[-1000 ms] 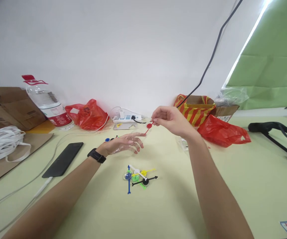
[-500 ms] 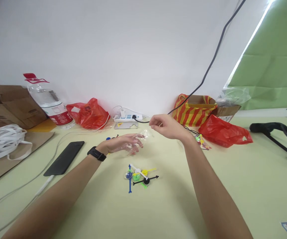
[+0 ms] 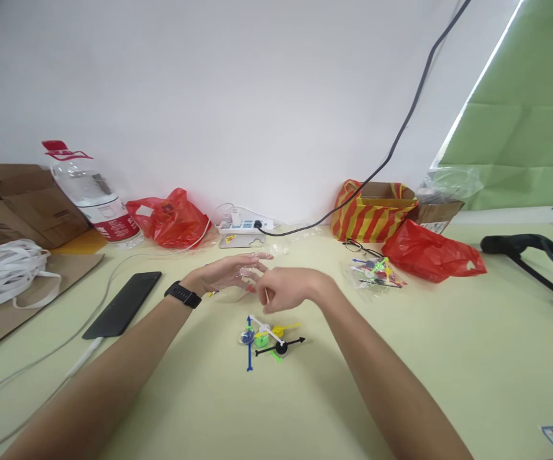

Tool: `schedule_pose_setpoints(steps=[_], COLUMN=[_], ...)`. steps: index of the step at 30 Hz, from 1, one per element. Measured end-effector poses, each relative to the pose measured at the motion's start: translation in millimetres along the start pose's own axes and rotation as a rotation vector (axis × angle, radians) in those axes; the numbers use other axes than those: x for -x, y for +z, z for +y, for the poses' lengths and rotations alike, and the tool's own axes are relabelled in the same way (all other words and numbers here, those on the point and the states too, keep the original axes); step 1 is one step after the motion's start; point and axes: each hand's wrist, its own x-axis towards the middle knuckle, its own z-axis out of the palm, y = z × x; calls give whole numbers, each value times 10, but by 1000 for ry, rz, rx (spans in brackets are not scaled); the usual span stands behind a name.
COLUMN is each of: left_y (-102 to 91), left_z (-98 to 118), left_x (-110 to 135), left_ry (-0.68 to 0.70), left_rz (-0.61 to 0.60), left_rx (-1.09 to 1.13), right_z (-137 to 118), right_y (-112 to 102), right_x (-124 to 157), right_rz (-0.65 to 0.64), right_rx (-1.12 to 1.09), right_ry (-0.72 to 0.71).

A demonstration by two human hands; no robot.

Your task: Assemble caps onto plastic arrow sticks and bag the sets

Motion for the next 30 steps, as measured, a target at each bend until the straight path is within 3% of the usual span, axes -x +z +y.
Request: schedule_pose_setpoints(steps=[3, 5, 12, 25, 30], left_y=[-12, -24, -39, -47, -61], left_z=[6, 11, 5, 45, 45], left_x=[22, 30, 15, 59, 64], left_ry=[25, 36, 34, 53, 50], left_rz=[28, 48, 75, -2, 0], left_rx=[47, 65, 72, 46, 43], right_z=[-79, -125, -163, -92, -55], right_y=[120, 150, 162, 194, 196], right_x=[-153, -185, -175, -216, -203], right_rz=[-250, -321, -322, -220, -196], right_rx=[113, 154, 191, 212, 205], right_ry=[174, 243, 272, 271, 216])
